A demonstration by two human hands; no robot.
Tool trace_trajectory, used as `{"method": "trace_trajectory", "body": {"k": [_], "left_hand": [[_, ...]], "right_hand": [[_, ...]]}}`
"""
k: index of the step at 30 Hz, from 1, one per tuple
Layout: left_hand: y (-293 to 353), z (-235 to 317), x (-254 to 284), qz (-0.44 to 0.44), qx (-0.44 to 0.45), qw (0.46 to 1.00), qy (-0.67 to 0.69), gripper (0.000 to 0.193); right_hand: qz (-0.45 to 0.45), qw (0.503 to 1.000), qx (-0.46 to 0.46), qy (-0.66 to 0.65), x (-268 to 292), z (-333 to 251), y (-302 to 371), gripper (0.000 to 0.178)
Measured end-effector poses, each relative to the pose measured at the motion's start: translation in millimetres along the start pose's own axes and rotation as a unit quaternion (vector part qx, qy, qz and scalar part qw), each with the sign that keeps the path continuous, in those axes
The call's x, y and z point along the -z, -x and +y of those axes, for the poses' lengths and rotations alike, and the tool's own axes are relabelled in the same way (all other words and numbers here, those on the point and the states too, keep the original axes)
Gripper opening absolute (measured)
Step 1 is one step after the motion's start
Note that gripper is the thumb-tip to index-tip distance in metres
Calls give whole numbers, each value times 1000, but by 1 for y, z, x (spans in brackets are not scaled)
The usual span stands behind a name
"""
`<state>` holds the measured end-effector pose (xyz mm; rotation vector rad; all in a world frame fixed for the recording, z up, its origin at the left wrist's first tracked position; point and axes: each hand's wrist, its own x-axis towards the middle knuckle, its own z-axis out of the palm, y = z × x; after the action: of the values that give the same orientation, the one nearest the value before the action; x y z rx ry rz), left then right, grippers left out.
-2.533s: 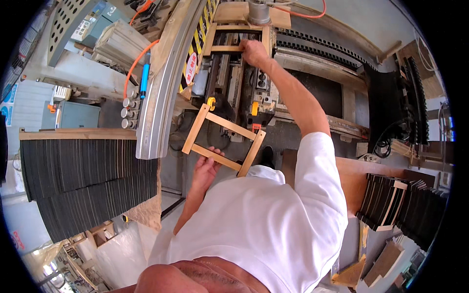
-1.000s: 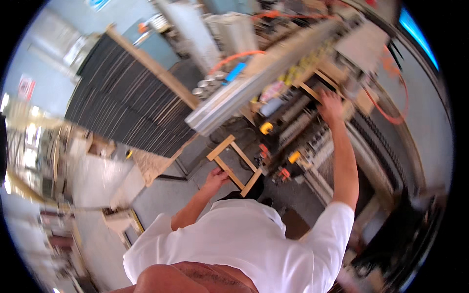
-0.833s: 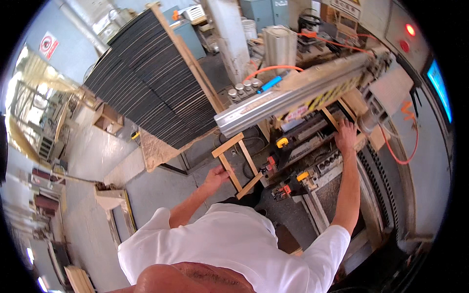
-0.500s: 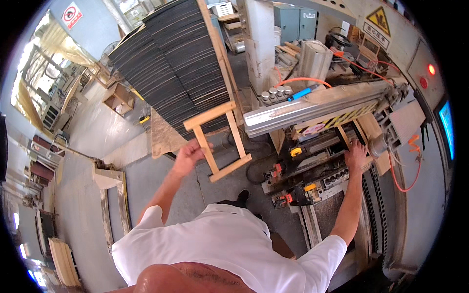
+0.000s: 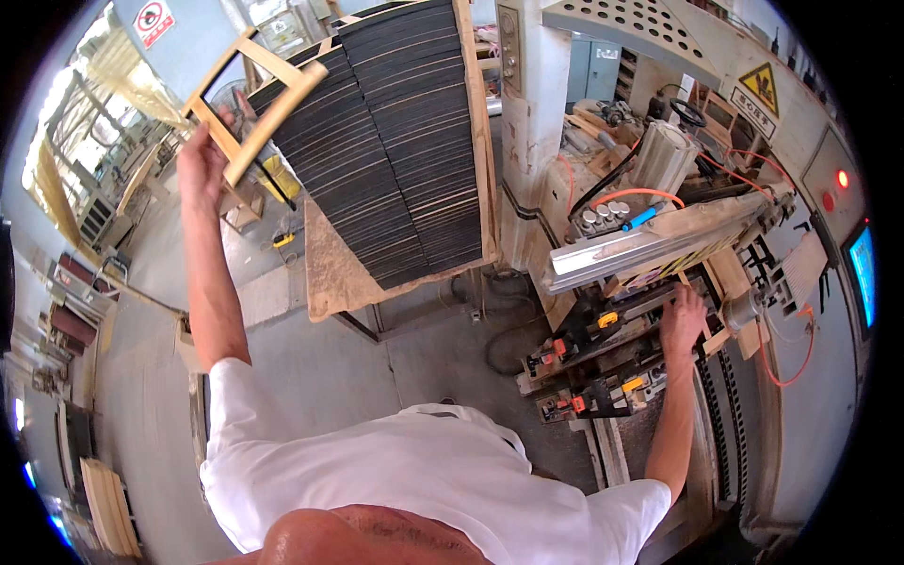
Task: The person repeatedly picks up small wooden frames and inserts them into a machine, then removes them and places them onto a stack. The action is performed in a continuous loop throughout the video.
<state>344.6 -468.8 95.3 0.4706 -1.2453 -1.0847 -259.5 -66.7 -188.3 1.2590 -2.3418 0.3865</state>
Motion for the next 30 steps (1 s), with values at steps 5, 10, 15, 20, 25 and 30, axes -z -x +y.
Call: {"method": "trace_trajectory", "body": {"k": [5, 10, 15, 20, 25, 30], "left_hand": [[-157, -16, 64, -1, 74, 997, -12, 32], [-233, -90, 69, -59, 195, 967, -154, 32], [-236, -133, 48, -79, 111, 983, -126, 43], [-193, -101, 50, 18, 12, 993, -120, 48], [-113, -87, 32, 129, -298, 896, -305, 31], [70, -134, -24, -80, -238, 963, 100, 45]], "right_hand": [[43, 969, -2, -242, 19, -125, 44, 33], [-49, 944, -115, -304, -3, -182, 110, 32], [-84, 917, -224, -318, -22, -214, 162, 30], [-83, 895, -270, -345, -50, -244, 192, 29], [-41, 922, -246, -295, -33, -251, 201, 28], [-23, 924, -286, -253, 2, -238, 206, 28]]}}
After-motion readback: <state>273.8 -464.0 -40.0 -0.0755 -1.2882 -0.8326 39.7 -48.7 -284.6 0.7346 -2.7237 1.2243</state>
